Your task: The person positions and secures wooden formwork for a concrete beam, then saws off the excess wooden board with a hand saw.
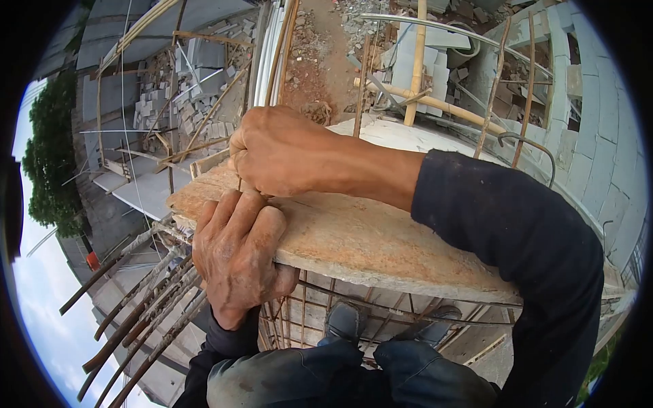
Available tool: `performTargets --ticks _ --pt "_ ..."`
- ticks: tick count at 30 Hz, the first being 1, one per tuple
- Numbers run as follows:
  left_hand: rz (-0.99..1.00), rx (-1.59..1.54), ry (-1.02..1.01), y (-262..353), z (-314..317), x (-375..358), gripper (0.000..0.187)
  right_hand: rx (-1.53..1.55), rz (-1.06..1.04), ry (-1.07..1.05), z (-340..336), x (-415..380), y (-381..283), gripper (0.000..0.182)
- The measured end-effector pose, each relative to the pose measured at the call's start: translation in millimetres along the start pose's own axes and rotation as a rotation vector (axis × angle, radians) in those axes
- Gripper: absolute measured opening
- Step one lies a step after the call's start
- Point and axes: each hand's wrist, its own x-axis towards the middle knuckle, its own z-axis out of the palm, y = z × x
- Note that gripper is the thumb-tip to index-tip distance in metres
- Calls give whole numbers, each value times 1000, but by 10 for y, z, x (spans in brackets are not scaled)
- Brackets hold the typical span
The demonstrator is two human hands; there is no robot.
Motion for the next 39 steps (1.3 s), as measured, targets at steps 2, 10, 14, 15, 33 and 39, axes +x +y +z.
performTargets --ticks 2,10,14,15,33,39 --pt "-5 6 -29 3 -12 2 42 -157 -83 259 -207 -166 -31 24" --pt "4 18 60 17 35 -38 33 -286 206 455 -666 -1916 -364 18" --pt "-3 41 83 33 60 -53 31 -567 191 446 -105 -2625 -360 26" --pt "9 37 129 23 96 -57 29 -736 137 450 -1 -2712 -327 35" --pt "435 -703 189 966 906 -1162 24 -848 150 505 148 -2777 -180 27" --pt "320 -935 47 1276 1453 -1636 20 -853 191 478 140 -2775 -153 31"
